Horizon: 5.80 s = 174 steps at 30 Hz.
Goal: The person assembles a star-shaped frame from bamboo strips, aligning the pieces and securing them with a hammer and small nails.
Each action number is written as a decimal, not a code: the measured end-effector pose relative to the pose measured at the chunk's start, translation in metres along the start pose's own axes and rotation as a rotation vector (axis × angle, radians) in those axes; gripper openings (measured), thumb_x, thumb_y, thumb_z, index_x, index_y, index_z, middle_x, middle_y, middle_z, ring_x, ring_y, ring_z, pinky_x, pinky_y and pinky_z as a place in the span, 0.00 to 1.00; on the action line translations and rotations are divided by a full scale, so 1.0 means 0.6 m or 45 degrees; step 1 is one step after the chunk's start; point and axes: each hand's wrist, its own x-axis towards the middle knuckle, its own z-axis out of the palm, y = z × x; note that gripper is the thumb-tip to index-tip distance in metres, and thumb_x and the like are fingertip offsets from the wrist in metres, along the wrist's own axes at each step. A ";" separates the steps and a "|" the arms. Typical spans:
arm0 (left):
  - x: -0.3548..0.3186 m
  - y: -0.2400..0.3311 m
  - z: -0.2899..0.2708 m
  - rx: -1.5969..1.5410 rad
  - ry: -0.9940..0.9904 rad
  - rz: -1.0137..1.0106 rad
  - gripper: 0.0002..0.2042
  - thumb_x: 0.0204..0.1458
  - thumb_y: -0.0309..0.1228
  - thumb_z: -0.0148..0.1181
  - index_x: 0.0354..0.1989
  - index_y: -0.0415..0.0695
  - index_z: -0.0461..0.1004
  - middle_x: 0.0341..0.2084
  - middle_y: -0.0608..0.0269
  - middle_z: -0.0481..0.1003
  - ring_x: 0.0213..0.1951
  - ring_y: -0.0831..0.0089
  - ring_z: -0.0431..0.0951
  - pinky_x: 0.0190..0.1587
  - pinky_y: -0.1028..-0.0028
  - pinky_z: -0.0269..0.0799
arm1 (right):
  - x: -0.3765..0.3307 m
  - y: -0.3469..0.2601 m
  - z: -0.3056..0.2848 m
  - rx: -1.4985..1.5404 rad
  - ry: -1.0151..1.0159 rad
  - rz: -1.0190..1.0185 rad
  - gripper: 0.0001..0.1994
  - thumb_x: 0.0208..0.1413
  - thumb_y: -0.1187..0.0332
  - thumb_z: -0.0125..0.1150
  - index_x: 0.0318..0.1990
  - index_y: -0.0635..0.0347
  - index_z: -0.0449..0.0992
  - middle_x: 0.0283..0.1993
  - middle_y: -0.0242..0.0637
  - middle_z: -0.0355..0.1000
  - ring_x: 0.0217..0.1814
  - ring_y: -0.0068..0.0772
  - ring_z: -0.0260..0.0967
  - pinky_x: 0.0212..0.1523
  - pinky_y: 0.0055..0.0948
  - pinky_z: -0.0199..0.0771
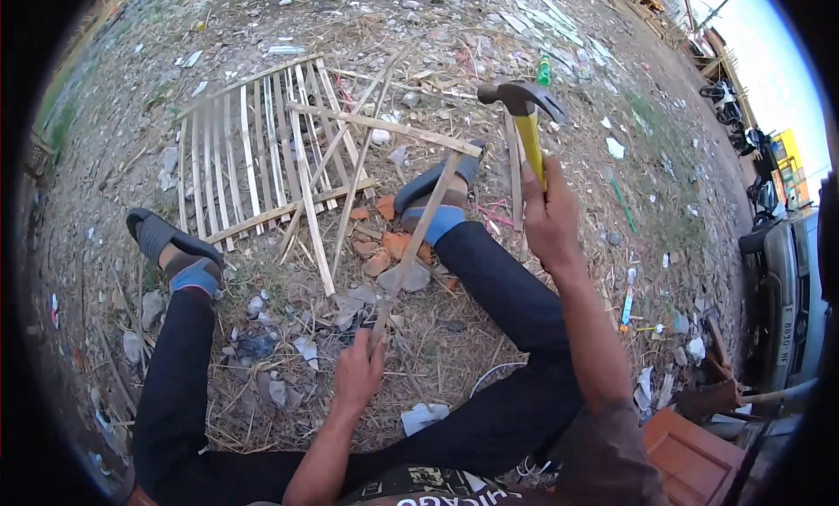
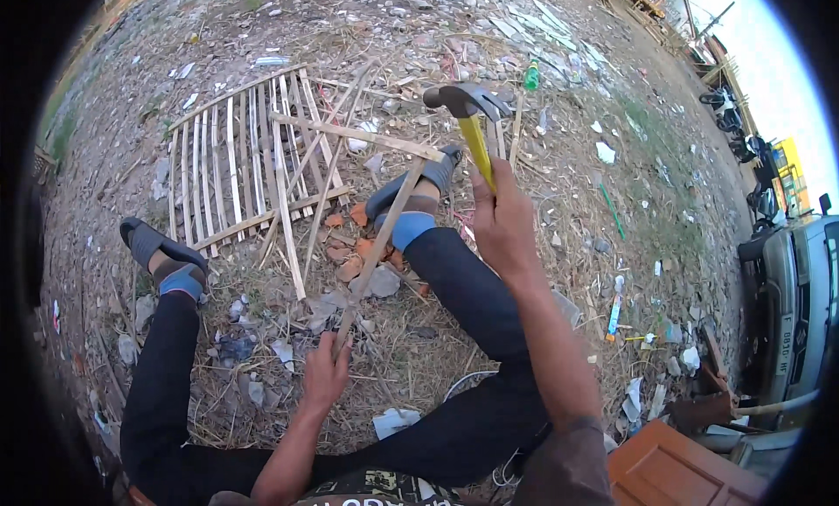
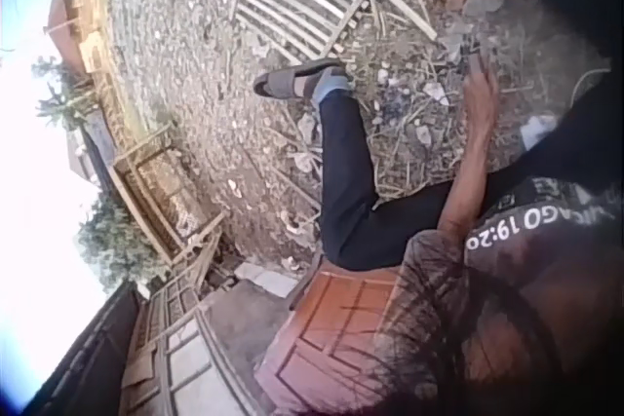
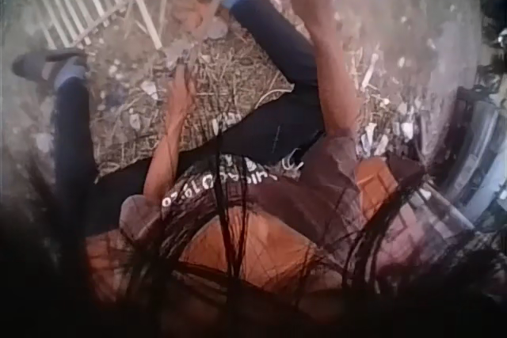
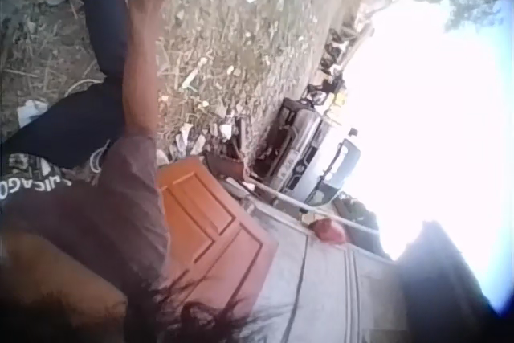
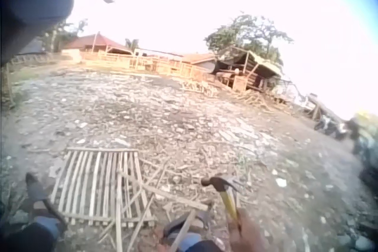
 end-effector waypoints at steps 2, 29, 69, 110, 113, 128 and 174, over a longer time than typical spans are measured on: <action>0.003 0.008 -0.001 -0.023 -0.007 -0.030 0.07 0.56 0.29 0.54 0.37 0.41 0.65 0.21 0.42 0.74 0.28 0.41 0.76 0.25 0.55 0.69 | -0.006 0.017 0.010 0.170 0.099 -0.028 0.11 0.62 0.65 0.49 0.47 0.62 0.66 0.25 0.54 0.70 0.28 0.62 0.69 0.28 0.49 0.65; -0.015 0.021 0.024 -0.010 0.038 -0.067 0.08 0.56 0.30 0.54 0.37 0.38 0.67 0.19 0.50 0.73 0.23 0.53 0.75 0.27 0.59 0.66 | -0.021 0.162 0.044 -0.174 -0.144 0.119 0.16 0.60 0.64 0.51 0.52 0.62 0.64 0.30 0.55 0.72 0.33 0.60 0.70 0.31 0.48 0.66; 0.413 0.134 -0.043 0.770 0.091 1.223 0.21 0.42 0.23 0.55 0.49 0.44 0.69 0.46 0.55 0.71 0.54 0.57 0.68 0.58 0.64 0.63 | -0.091 0.058 0.151 1.000 -0.382 0.886 0.09 0.59 0.66 0.55 0.38 0.63 0.73 0.20 0.21 0.61 0.19 0.11 0.55 0.19 0.19 0.54; 0.452 0.079 0.016 0.967 -0.327 1.180 0.04 0.47 0.30 0.52 0.30 0.46 0.70 0.27 0.59 0.72 0.39 0.62 0.72 0.47 0.62 0.62 | -0.211 0.035 0.058 0.012 0.032 -0.145 0.06 0.60 0.69 0.52 0.37 0.62 0.66 0.19 0.49 0.68 0.24 0.59 0.69 0.23 0.48 0.65; 0.441 0.060 0.007 1.094 -0.323 1.168 0.04 0.47 0.29 0.52 0.31 0.46 0.70 0.28 0.60 0.72 0.39 0.62 0.72 0.47 0.63 0.62 | -0.212 0.063 0.070 -0.288 -0.487 0.316 0.08 0.60 0.68 0.52 0.34 0.63 0.65 0.18 0.47 0.67 0.23 0.58 0.69 0.22 0.43 0.66; 0.425 0.045 0.006 1.029 -0.345 1.103 0.06 0.47 0.31 0.53 0.32 0.44 0.71 0.33 0.59 0.74 0.42 0.60 0.72 0.50 0.61 0.62 | -0.231 0.028 0.048 0.379 0.066 0.116 0.09 0.61 0.67 0.52 0.34 0.63 0.64 0.19 0.52 0.66 0.24 0.61 0.67 0.21 0.41 0.64; 0.395 0.035 0.013 0.941 -0.197 1.206 0.04 0.48 0.30 0.51 0.28 0.44 0.71 0.29 0.57 0.75 0.42 0.62 0.73 0.48 0.62 0.61 | -0.257 0.040 0.109 0.133 -0.215 0.434 0.10 0.63 0.68 0.49 0.31 0.64 0.62 0.15 0.41 0.61 0.16 0.33 0.65 0.18 0.35 0.58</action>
